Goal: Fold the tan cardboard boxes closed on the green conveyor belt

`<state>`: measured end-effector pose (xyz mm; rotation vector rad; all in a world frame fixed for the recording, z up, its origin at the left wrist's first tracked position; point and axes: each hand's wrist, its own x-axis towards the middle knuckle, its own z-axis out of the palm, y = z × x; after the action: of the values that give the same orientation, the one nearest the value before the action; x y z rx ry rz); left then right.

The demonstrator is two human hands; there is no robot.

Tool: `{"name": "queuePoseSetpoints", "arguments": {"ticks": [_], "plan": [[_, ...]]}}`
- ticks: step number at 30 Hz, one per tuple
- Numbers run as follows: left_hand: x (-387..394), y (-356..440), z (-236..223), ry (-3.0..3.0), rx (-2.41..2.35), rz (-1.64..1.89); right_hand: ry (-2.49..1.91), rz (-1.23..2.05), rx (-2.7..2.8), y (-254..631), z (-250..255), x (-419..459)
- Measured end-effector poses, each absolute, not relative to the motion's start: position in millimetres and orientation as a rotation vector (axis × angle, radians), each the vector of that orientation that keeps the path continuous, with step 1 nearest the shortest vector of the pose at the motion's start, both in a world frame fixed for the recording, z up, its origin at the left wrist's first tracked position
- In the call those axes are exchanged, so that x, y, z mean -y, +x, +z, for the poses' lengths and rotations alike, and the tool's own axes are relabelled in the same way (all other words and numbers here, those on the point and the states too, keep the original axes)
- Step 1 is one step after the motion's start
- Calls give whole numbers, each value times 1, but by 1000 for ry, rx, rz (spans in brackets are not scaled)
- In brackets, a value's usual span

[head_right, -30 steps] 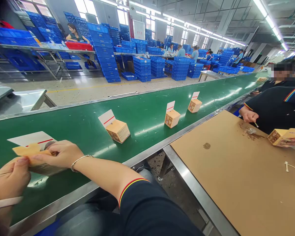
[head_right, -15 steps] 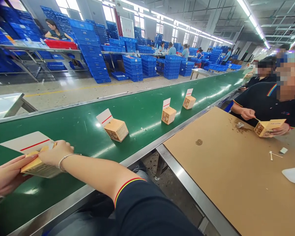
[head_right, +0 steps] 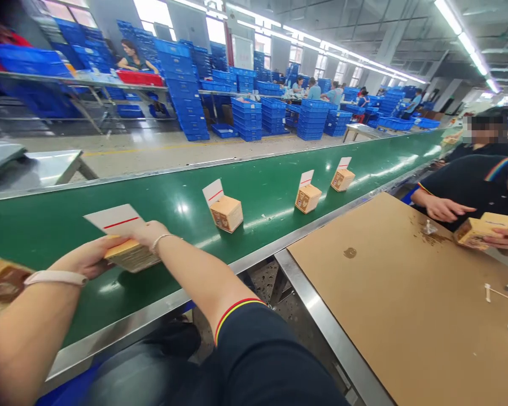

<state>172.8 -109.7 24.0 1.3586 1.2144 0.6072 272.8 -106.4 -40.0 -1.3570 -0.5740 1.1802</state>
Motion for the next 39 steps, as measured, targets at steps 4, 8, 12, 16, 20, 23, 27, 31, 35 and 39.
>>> {"name": "queuePoseSetpoints", "arguments": {"ticks": [4,8,12,16,20,23,27,31,35,39], "plan": [[114,175,12,1219,-1200,704,-1431,1198,533,291,-25,127],[126,172,6,1208,-1171,833,-1449,1189,539,306,-12,141],[146,161,10,1240,-1092,955,-1438,1105,577,320,-1,158],[160,143,9,1199,-1067,1189,-1396,1029,622,341,5,175],[162,129,1,1127,-1099,1281,-1412,1055,658,361,3,182],[162,129,-6,1132,-1112,1262,-1474,1093,655,369,-2,181],[169,139,-13,1189,-1097,1191,-1529,1108,631,377,-6,178],[180,154,-10,1328,-1030,1117,-1510,1083,630,386,-5,182],[185,177,5,1623,-959,1028,-1444,1046,644,397,-3,196],[182,213,26,2383,-1053,809,-1455,1033,679,401,-6,207]]}}
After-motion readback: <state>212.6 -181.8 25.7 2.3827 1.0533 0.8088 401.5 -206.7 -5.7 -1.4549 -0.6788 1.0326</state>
